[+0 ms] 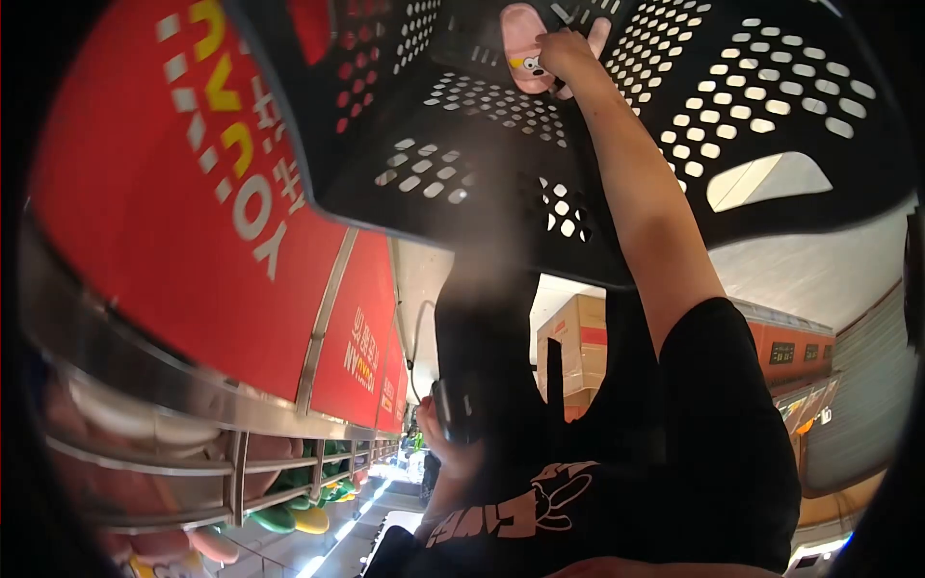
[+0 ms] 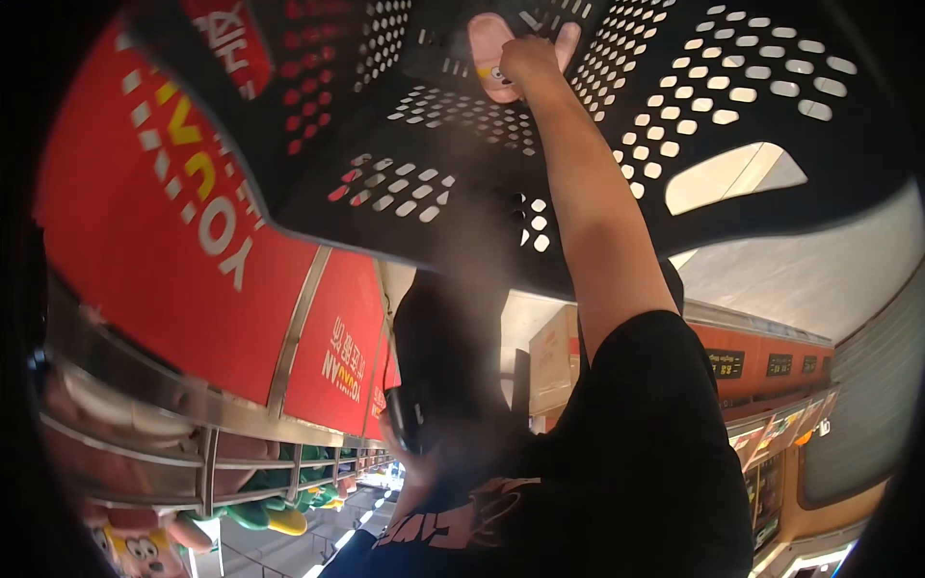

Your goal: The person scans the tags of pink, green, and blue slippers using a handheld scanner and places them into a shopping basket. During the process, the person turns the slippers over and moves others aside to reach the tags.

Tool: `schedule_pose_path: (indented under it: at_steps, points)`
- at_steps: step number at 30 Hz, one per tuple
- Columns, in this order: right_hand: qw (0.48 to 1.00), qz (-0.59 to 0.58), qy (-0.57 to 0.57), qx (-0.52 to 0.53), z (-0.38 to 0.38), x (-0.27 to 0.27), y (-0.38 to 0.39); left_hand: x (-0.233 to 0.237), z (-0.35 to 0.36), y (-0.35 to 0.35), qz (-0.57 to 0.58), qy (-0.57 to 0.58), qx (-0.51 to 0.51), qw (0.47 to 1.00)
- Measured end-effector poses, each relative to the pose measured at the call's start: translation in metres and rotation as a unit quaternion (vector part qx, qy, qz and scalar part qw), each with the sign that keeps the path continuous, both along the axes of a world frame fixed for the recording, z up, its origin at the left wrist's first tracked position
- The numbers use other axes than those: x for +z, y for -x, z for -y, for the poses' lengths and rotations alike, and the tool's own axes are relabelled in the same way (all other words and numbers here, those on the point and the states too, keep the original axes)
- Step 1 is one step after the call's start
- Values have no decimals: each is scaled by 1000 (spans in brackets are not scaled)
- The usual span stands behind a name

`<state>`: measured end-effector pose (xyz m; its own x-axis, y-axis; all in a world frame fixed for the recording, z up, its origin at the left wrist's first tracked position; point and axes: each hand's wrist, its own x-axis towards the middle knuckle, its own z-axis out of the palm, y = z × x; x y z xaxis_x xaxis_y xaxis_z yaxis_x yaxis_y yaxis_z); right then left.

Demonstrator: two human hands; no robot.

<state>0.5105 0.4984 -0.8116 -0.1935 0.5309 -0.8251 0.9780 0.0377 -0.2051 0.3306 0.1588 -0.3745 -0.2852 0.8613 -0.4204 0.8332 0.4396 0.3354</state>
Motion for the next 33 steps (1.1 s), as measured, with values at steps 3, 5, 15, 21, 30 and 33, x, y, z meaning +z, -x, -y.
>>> schedule_pose_path:
  at_steps: [3,5,15,21,30,33]
  points:
    - [993,-46,0,-111,26,-23,-8,0,9,3,-31,2,-27,999]
    - [980,-76,9,-182,24,-25,-8,-6,9,-1,-38,43,-14,998]
    - [859,-233,83,-449,34,88,-17,27,18,-31,34,109,52,992]
    - [541,-504,187,-646,41,295,-26,47,22,-42,60,135,28,989]
    - [351,-642,180,-658,70,606,-77,91,-4,-41,95,285,-23,953]
    - [365,-654,176,-639,132,689,-90,139,-24,-38,177,283,-52,941]
